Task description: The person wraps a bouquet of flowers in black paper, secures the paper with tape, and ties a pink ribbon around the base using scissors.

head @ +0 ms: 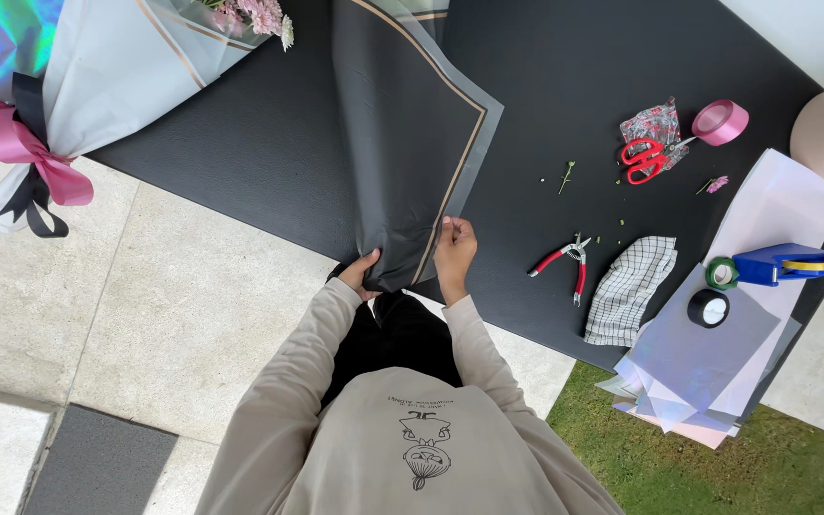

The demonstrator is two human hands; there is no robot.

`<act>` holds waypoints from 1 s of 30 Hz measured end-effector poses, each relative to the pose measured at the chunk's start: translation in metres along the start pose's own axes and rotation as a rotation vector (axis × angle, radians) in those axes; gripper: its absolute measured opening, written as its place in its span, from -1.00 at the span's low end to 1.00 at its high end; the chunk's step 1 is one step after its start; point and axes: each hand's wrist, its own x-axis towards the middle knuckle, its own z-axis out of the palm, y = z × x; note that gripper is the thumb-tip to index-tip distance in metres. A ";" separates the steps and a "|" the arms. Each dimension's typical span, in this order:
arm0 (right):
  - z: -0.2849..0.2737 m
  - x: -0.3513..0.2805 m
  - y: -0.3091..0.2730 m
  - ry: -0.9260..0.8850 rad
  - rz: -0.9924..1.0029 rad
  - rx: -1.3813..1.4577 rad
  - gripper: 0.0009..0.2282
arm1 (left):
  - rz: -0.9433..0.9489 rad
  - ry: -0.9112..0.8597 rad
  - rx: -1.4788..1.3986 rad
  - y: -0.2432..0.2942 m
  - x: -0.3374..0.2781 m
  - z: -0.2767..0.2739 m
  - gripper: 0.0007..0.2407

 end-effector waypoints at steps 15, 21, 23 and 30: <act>-0.095 -0.069 -0.084 0.114 -0.731 -0.474 -0.71 | 0.158 -0.028 -0.082 -0.037 0.004 0.070 -0.26; -0.094 -0.104 -0.081 -0.212 -0.624 -0.319 -0.60 | 0.219 -0.051 -0.083 -0.055 -0.013 0.123 -0.32; -0.091 -0.095 -0.075 -0.229 -0.551 -0.271 -0.58 | 0.229 -0.068 -0.069 -0.061 -0.009 0.132 -0.27; -0.097 -0.071 -0.039 -0.372 -0.154 -0.063 -0.49 | 0.368 0.096 0.146 -0.088 -0.014 0.151 -0.22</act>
